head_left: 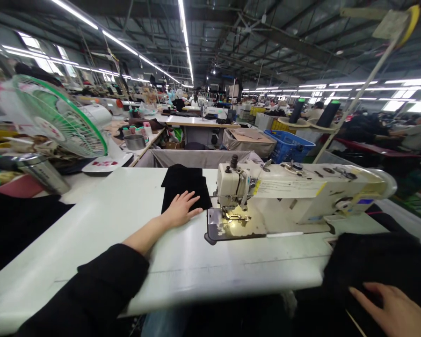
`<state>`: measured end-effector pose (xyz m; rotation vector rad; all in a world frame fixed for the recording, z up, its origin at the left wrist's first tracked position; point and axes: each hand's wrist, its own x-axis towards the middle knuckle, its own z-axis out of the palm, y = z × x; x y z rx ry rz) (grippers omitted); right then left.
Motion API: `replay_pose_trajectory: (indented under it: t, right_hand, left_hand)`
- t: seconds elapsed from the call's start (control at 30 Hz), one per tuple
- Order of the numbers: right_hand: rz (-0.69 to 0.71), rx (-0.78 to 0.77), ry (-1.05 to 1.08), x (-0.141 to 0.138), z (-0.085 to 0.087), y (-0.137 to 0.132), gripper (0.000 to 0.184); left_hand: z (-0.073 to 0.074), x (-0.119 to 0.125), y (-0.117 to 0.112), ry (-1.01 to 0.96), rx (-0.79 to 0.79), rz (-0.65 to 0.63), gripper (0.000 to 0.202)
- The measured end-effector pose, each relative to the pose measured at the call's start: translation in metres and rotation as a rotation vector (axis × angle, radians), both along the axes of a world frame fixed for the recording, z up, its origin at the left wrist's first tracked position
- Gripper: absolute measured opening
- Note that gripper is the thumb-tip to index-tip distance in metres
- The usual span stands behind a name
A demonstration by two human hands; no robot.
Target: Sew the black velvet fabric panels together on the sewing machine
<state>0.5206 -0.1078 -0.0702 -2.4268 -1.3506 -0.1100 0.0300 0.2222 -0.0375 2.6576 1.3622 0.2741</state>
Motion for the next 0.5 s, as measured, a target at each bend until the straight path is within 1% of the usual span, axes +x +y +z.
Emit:
replay_pose_trajectory:
  t: [0.07,0.1,0.2,0.27,0.33,0.37,0.4,0.43,0.5]
  right_hand:
    - [0.023,0.004,0.059,0.005,-0.005,-0.002,0.032]
    - [0.017,0.009,0.099,0.005,-0.007,-0.002,0.029]
    - [-0.028,0.024,0.263,0.005,-0.007,-0.001,0.02]
    - [-0.065,0.026,0.354,0.001,0.001,-0.004,0.021]
    - [-0.112,0.053,0.381,-0.012,0.014,-0.008,0.024]
    - [-0.135,0.087,0.375,-0.021,0.021,-0.01,0.022]
    - [-0.158,0.12,0.386,-0.031,0.028,-0.012,0.017]
    - [-0.173,0.197,0.4,-0.039,0.033,-0.012,0.013]
    - [-0.224,0.267,0.417,-0.049,0.038,-0.011,0.01]
  left_hand:
    - [0.004,-0.003,0.002,-0.004,0.014,0.011,0.061]
    - [0.006,-0.001,0.001,-0.007,0.026,-0.004,0.06]
    - [0.011,0.013,-0.01,0.001,0.057,-0.115,0.055]
    - [0.012,0.022,-0.018,0.013,0.069,-0.183,0.054]
    - [0.014,0.026,-0.021,0.018,0.078,-0.232,0.057]
    - [0.014,0.025,-0.021,0.018,0.08,-0.254,0.06]
    - [0.014,0.024,-0.019,0.016,0.079,-0.273,0.063]
    - [0.014,0.022,-0.015,0.013,0.075,-0.294,0.068]
    - [0.012,0.018,-0.004,0.003,0.066,-0.286,0.075]
